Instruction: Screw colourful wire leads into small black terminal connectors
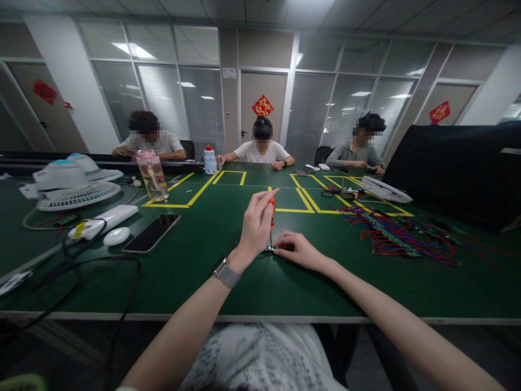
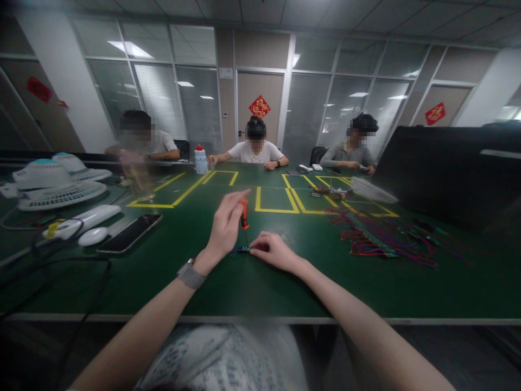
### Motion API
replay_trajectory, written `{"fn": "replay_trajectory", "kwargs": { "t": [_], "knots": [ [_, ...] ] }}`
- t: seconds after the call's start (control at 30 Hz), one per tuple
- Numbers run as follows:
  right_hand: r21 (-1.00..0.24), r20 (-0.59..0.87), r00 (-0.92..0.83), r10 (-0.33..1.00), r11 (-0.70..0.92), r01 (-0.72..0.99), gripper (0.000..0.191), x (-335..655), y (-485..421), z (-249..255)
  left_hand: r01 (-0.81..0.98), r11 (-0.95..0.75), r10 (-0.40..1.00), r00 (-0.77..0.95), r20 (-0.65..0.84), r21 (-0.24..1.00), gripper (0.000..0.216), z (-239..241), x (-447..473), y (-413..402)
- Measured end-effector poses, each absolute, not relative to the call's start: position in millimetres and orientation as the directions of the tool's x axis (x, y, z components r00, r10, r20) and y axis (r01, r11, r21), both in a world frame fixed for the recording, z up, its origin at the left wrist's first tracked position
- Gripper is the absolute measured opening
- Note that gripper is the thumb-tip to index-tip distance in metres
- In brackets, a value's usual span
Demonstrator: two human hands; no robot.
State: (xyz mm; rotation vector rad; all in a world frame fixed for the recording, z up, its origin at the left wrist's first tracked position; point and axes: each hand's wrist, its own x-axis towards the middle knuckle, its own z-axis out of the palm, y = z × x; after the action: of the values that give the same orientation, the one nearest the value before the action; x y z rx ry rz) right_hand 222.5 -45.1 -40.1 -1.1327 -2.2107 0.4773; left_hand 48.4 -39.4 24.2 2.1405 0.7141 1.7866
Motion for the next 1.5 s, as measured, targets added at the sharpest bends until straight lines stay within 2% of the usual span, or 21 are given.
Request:
{"fn": "replay_trajectory", "kwargs": {
  "t": [0.17, 0.4, 0.5, 0.67, 0.8, 0.93, 1.03, 1.2, 1.3, 1.5],
  "knots": [
    [-0.560, 0.348, -0.459, 0.817, 0.574, 0.597, 0.022, 222.9, -45.0, -41.0, 0.104, -0.802, 0.596, 0.081, 0.799, 0.588, 0.035, 20.1, 51.9, -36.4],
    [-0.558, 0.357, -0.452, 0.817, 0.575, 0.599, 0.022, 222.4, -45.2, -40.6, 0.268, -0.842, 0.492, 0.025, 0.870, 0.468, 0.020, 24.4, 50.7, -39.4],
    [-0.555, 0.351, -0.456, 0.818, 0.574, 0.603, 0.022, 222.0, -45.4, -39.8, 0.298, -0.832, 0.500, 0.034, 0.865, 0.468, 0.021, 24.7, 50.1, -40.5],
    [-0.566, 0.354, -0.456, 0.816, 0.576, 0.590, 0.022, 222.4, -45.5, -40.1, 0.192, -0.843, 0.527, 0.110, 0.843, 0.502, 0.032, 21.4, 50.9, -37.2],
    [-0.564, 0.351, -0.454, 0.819, 0.572, 0.596, 0.022, 222.8, -45.5, -40.5, 0.119, -0.821, 0.570, 0.100, 0.816, 0.559, 0.031, 20.8, 52.2, -35.3],
    [-0.557, 0.356, -0.453, 0.817, 0.575, 0.599, 0.022, 222.8, -45.4, -40.6, 0.240, -0.832, 0.526, 0.050, 0.849, 0.501, 0.023, 23.4, 51.4, -38.0],
    [-0.557, 0.362, -0.449, 0.817, 0.576, 0.598, 0.022, 222.8, -44.9, -41.3, 0.288, -0.822, 0.528, 0.069, 0.846, 0.490, 0.025, 23.8, 50.4, -39.1],
    [-0.560, 0.362, -0.456, 0.813, 0.581, 0.590, 0.023, 222.7, -44.9, -41.3, 0.171, -0.836, 0.544, 0.121, 0.830, 0.522, 0.036, 20.7, 51.1, -35.1],
    [-0.546, 0.374, -0.464, 0.803, 0.595, 0.590, 0.022, 222.7, -45.6, -40.3, 0.108, -0.819, 0.573, 0.102, 0.814, 0.563, 0.035, 19.8, 51.8, -33.1],
    [-0.514, 0.387, -0.465, 0.796, 0.605, 0.608, 0.020, 223.7, -46.6, -39.8, 0.262, -0.832, 0.510, 0.019, 0.860, 0.488, 0.026, 23.6, 49.5, -37.2]
  ]
}}
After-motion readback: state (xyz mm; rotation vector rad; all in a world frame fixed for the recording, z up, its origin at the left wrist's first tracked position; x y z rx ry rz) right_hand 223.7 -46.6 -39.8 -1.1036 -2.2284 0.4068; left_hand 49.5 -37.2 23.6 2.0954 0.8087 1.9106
